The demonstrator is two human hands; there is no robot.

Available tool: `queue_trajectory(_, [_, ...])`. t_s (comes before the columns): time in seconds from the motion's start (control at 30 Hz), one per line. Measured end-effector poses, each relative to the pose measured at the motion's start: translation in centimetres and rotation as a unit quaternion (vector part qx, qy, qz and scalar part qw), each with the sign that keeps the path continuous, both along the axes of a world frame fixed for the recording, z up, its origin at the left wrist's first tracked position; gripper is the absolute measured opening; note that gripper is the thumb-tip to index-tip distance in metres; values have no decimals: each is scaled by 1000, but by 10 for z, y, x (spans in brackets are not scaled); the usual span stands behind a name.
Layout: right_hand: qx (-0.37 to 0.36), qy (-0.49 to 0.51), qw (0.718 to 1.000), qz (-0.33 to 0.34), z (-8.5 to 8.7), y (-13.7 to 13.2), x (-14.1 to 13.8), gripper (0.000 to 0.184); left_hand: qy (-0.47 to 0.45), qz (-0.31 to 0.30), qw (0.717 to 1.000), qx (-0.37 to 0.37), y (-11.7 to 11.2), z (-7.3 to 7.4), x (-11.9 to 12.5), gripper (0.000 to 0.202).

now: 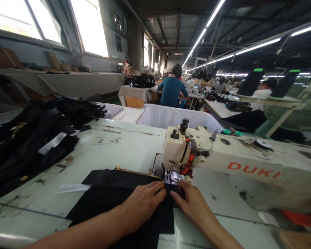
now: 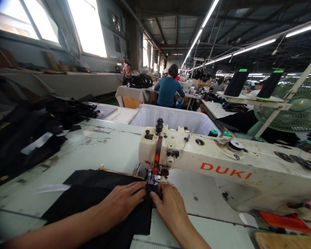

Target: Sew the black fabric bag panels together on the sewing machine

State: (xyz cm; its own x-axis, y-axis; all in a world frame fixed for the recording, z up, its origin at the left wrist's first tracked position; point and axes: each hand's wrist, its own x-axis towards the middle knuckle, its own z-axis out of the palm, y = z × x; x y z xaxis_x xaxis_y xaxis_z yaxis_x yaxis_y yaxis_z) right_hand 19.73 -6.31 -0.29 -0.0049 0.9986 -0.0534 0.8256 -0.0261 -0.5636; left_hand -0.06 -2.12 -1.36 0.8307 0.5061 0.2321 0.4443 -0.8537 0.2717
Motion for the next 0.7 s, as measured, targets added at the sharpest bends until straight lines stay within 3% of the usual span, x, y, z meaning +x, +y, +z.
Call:
queue_trajectory(0.23, [-93,97,991,16,4,5,-2,21,-2,21,1000,-13,0,-8,0,30])
queue_trajectory(0.4, [-36,19,999,-10,0,8,0,14,-19,10,1000,3,3,-14,-1,23])
queue_trajectory(0.7, [45,-59,997,-24,-6,-14,-19,11,-20,-41,999,-6,4,-2,-2,24])
